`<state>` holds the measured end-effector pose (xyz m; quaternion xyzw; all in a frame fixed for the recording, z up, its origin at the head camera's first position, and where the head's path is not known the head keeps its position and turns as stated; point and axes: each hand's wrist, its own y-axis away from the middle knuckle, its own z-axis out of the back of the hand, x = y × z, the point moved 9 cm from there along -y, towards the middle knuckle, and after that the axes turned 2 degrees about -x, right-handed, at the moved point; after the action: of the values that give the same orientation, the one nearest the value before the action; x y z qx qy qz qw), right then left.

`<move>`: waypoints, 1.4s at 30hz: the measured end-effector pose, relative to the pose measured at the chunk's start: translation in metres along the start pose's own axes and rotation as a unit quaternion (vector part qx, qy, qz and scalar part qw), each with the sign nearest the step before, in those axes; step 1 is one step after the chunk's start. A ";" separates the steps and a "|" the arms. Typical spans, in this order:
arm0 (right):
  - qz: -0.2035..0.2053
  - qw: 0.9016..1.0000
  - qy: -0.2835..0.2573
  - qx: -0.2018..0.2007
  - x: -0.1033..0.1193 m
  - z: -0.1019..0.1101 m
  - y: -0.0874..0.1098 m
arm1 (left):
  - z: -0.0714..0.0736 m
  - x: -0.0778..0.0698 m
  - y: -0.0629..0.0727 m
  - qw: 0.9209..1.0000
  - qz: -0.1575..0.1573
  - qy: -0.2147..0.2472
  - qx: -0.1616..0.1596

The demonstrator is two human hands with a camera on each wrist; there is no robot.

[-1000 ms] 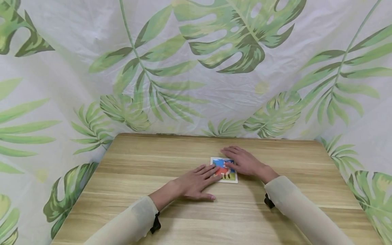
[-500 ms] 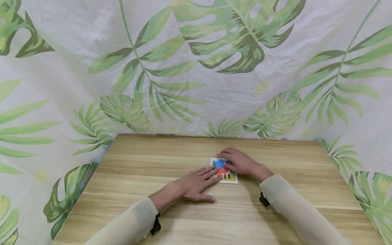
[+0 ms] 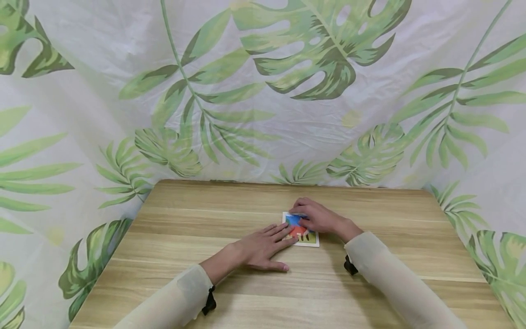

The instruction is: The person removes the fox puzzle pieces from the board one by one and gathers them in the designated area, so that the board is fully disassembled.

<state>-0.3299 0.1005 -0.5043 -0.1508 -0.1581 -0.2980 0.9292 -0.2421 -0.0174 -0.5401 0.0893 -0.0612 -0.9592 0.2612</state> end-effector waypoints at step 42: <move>-0.005 0.999 -0.020 0.026 -0.003 -0.007 -0.013 | -0.004 -0.001 -0.002 0.998 -0.003 -0.058 0.013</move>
<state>-0.3384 0.0890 -0.5091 -0.1313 -0.1850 -0.2953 0.9281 -0.2415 -0.0160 -0.5441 0.0369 -0.0889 -0.9626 0.2531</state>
